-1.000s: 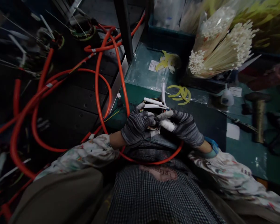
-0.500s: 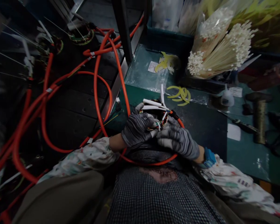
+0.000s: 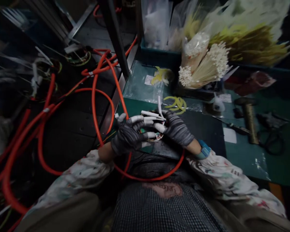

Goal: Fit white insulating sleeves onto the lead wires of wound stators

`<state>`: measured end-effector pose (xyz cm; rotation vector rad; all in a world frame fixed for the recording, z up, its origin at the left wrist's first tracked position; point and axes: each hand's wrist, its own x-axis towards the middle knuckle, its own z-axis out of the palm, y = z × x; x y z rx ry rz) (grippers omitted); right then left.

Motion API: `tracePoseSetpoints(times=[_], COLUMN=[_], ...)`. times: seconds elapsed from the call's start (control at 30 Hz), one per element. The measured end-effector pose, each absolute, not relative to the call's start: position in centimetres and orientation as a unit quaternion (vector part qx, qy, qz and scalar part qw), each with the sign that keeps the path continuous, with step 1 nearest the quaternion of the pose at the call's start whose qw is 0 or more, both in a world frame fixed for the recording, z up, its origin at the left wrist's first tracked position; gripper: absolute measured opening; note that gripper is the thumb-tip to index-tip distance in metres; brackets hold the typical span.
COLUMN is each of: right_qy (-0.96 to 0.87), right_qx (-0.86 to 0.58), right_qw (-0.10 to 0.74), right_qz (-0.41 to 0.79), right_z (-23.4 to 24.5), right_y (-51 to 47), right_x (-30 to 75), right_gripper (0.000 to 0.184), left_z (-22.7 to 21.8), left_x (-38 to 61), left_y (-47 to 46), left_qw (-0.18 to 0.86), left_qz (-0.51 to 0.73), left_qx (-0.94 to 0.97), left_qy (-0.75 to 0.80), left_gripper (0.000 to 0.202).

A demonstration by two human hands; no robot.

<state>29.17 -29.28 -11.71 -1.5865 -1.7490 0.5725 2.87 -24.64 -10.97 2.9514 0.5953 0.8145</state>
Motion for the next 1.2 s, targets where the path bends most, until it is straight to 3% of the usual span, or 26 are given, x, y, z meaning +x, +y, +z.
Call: tracePoseSetpoints(times=[0.2, 0.33, 0.43, 0.53, 0.6, 0.67, 0.8, 0.97, 1.2], right_qy=[-0.774, -0.783, -0.758, -0.665, -0.594, -0.560, -0.603, -0.584, -0.639], right_qx=[-0.470, -0.440, -0.489, -0.588, -0.645, -0.681, -0.682, -0.707, -0.706], right_qw=[0.238, 0.266, 0.366, 0.460, 0.460, 0.425, 0.364, 0.346, 0.278], right_qz=[0.351, 0.351, 0.230, -0.006, -0.143, -0.205, -0.194, -0.199, -0.127], right_z=[-11.0, -9.7, -9.1, -8.8, -8.6, -8.5, -8.7, -8.4, -7.9], right_y=[-22.8, -21.4, -23.4, -25.4, -26.0, -25.9, -24.8, -23.9, -24.2], right_x=[29.8, 29.0, 30.6, 35.0, 38.4, 41.1, 42.3, 41.0, 40.6], right_gripper=[0.034, 0.037, 0.041, 0.027, 0.024, 0.028, 0.042, 0.066, 0.066], left_z=[-10.7, -10.6, -10.8, -11.1, -11.3, -11.5, -11.5, -11.7, -11.9], left_x=[1.3, 2.5, 3.7, 5.1, 5.9, 6.4, 6.5, 5.9, 5.9], left_y=[-21.7, -22.3, -23.8, -25.4, -26.1, -26.3, -26.0, -25.6, -25.5], left_qw=[-0.055, -0.036, -0.040, -0.063, -0.077, -0.073, -0.037, -0.005, 0.002], left_qz=[0.254, 0.252, 0.264, 0.306, 0.326, 0.327, 0.324, 0.314, 0.329], left_qx=[0.962, 0.966, 0.954, 0.924, 0.910, 0.908, 0.911, 0.914, 0.913], left_qy=[0.087, 0.056, 0.137, 0.220, 0.243, 0.252, 0.252, 0.255, 0.241], left_gripper=[0.014, 0.016, 0.022, 0.026, 0.028, 0.027, 0.028, 0.031, 0.032])
